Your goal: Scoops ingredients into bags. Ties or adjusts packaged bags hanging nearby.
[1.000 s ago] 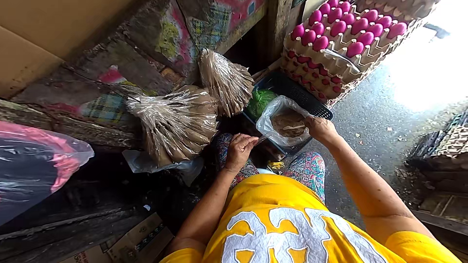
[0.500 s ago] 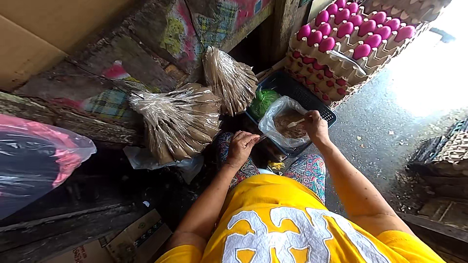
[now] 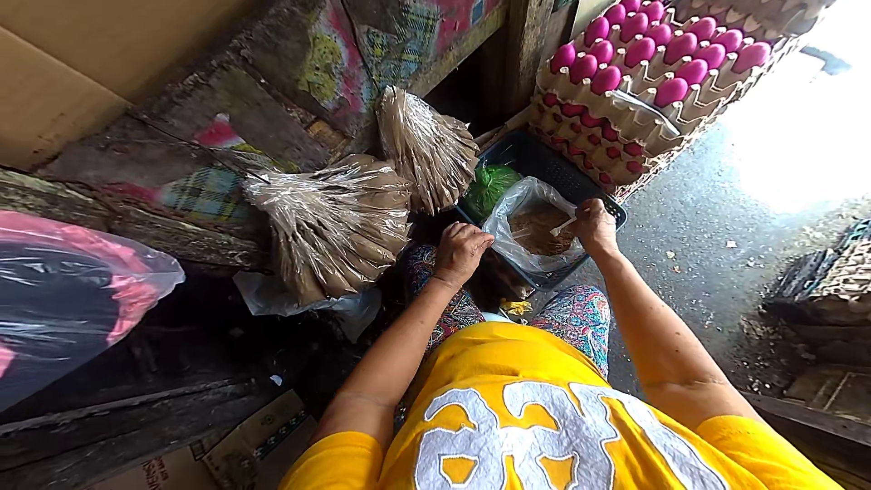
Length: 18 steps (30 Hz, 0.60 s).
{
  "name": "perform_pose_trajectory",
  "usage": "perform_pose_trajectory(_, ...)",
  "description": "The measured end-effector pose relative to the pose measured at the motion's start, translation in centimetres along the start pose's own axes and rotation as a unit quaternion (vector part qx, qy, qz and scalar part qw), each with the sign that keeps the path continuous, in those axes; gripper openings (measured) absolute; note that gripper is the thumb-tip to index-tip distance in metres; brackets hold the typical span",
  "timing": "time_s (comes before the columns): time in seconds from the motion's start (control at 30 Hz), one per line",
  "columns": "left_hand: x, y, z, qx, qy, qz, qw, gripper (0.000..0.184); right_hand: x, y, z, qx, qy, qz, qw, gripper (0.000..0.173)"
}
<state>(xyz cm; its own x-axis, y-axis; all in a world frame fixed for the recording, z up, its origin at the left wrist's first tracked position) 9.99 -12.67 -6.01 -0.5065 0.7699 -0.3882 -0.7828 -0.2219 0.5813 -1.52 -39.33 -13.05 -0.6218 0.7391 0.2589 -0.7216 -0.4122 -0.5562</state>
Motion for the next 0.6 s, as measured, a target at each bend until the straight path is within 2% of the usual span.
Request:
perform_pose_trajectory(0.17,-0.7,0.1,-0.3,-0.005,-0.02,0.007,1.0,0.014,0.1,-0.5,-2.1,-0.045,-0.036,0.002,0.998,0.034)
perform_pose_trajectory(0.37,-1.3,-0.2,-0.7,-0.012,-0.02,0.001,1.0,0.014,-0.3,0.7,-1.7,-0.184,-0.064,-0.039,0.98,0.035)
perform_pose_trajectory(0.6,-1.3,-0.8,-1.1,-0.015,-0.017,0.004,1.0,0.013,-0.2,0.2,-3.3,-0.104,-0.066,-0.024,0.992,0.035)
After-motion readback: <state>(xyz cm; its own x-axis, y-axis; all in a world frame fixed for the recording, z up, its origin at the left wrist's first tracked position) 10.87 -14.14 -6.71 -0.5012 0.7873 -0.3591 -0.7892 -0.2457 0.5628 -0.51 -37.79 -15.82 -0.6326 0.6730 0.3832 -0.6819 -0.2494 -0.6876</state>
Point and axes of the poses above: each hand's wrist, its own x-axis away from the middle knuckle, its own z-axis out of the back of the hand, y = z × x, the point moved 6 cm from there along -x, towards the middle knuckle, and after that the axes turned 11 degrees about x, right-handed, at the moved point
